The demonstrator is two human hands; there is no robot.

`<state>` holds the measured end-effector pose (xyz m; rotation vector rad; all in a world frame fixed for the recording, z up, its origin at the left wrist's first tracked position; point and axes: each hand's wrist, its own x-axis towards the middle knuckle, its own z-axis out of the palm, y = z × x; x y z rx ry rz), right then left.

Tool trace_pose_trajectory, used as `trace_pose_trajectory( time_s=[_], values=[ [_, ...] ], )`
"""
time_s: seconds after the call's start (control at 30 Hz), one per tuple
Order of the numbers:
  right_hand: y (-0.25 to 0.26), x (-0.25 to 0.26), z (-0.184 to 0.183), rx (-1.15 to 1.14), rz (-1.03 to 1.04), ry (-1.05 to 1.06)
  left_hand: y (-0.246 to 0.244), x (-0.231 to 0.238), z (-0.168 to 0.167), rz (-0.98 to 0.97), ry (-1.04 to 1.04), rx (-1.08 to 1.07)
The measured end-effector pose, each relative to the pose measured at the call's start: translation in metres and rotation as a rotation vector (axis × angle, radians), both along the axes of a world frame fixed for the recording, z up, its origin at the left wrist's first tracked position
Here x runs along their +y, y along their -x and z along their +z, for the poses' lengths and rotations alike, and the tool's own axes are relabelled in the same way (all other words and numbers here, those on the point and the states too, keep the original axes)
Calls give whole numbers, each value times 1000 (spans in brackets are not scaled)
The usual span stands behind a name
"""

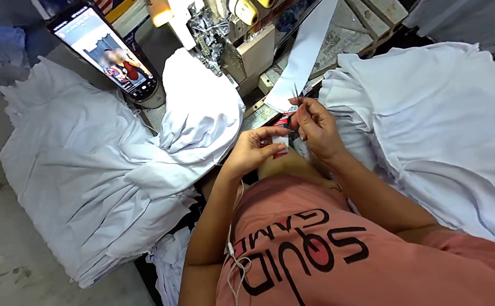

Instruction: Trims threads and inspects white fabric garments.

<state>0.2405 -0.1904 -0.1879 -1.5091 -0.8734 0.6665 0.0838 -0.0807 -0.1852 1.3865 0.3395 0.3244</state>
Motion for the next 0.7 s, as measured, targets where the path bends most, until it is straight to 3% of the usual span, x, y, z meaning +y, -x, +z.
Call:
trace_pose_trajectory(
  time_s=[0.1, 0.37, 0.7],
  values=[
    [-13, -16, 8, -156, 47, 3, 1, 9, 3, 23, -9, -8],
    [-30, -47, 31, -973, 144, 85, -2, 13, 10, 33, 60, -17],
    [-31, -41, 31, -1227, 206, 130, -4, 10, 9, 6, 130, -63]
  ],
)
